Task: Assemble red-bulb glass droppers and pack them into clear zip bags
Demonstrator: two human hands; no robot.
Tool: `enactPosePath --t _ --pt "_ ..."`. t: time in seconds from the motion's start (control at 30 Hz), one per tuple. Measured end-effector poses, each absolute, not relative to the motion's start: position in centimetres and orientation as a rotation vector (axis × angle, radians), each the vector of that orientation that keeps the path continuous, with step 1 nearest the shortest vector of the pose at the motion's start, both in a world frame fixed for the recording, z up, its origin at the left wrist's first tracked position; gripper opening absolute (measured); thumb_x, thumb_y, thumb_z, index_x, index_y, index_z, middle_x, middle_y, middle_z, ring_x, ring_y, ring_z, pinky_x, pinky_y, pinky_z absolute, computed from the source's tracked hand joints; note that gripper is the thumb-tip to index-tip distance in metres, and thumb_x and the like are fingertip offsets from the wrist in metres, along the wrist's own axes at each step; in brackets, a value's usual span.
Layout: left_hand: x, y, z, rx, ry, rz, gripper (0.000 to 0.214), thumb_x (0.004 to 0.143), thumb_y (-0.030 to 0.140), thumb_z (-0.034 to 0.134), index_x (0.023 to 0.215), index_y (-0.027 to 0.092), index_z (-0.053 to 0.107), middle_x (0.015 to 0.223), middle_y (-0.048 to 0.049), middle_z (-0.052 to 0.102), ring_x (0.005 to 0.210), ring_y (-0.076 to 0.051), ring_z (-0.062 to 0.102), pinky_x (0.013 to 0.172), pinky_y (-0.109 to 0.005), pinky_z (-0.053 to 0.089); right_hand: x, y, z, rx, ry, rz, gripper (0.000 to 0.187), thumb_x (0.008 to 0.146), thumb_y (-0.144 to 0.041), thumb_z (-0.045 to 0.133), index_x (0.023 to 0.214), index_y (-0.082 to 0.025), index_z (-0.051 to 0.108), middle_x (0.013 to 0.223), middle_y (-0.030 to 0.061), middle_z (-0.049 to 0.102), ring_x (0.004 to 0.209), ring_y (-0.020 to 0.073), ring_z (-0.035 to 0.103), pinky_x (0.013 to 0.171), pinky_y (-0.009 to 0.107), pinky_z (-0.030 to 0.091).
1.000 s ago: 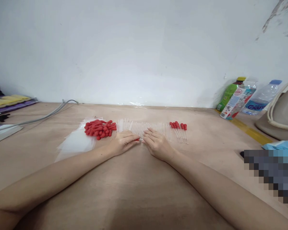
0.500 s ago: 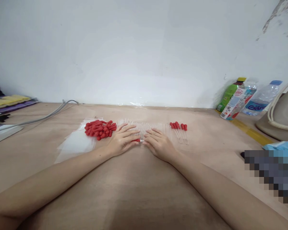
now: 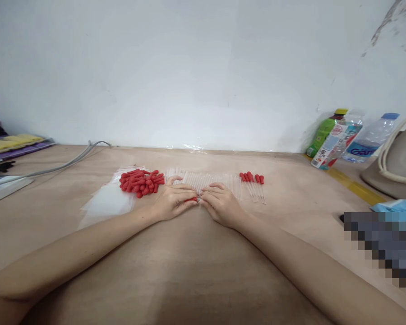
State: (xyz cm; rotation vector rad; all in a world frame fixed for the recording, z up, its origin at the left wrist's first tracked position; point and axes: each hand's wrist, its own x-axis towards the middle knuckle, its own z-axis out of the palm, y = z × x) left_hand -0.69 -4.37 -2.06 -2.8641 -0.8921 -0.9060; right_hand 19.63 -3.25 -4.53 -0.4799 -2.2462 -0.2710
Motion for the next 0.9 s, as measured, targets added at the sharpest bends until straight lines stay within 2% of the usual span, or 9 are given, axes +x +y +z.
enactPosePath --t 0.27,0.33,0.47,0.7,0.9 --pt "-0.8 -4.2 -2.3 -2.809 -0.931 -0.876 0.021 0.087 0.03 0.044 0.091 0.022 0.062 0.091 -0.001 0.067 0.095 -0.016 0.056 0.099 -0.038 0.017 19.2 -3.8 -3.4 -0.575 -2.298 -0.412 0.014 0.083 -0.02 0.048 0.084 -0.017 0.062 0.086 0.004 0.067 0.086 0.0177 0.057 0.078 0.033 0.039" --pt "-1.0 -4.1 -2.3 -2.759 -0.994 -0.888 0.022 0.084 0.034 0.048 0.098 0.022 0.061 0.097 -0.0017 0.066 0.1 -0.018 0.053 0.098 -0.039 0.019 19.6 -3.9 -2.7 -0.715 -2.318 -0.487 0.016 0.082 -0.024 0.05 0.079 -0.018 0.064 0.083 0.0041 0.066 0.08 0.0185 0.055 0.072 0.033 0.038" --pt "-1.5 -4.1 -2.4 -2.634 -1.162 -0.957 0.044 0.077 0.04 0.056 0.115 0.019 0.052 0.114 -0.0071 0.058 0.108 -0.022 0.047 0.093 -0.038 0.028 22.5 -2.5 -1.2 -1.213 -2.194 -0.405 0.023 0.082 -0.028 0.047 0.072 -0.019 0.067 0.075 0.0057 0.062 0.069 0.0161 0.054 0.062 0.028 0.036" --pt "-1.7 -3.8 -3.0 -2.634 -1.188 -0.935 0.029 0.079 0.032 0.054 0.104 0.018 0.058 0.108 -0.0074 0.059 0.102 -0.021 0.049 0.089 -0.037 0.033 28.9 1.3 0.7 -2.078 -2.014 -0.22 0.022 0.075 -0.028 0.05 0.071 -0.014 0.067 0.071 0.0108 0.065 0.066 0.0207 0.057 0.053 0.027 0.034" --pt "-1.8 -3.6 -3.2 -2.639 -1.199 -0.922 0.024 0.079 0.03 0.054 0.098 0.018 0.061 0.107 -0.0076 0.059 0.1 -0.021 0.05 0.088 -0.038 0.035 29.4 1.5 0.5 -2.242 -2.067 -0.052 0.021 0.072 -0.029 0.052 0.07 -0.014 0.066 0.072 0.0115 0.065 0.069 0.0214 0.059 0.055 0.026 0.036"
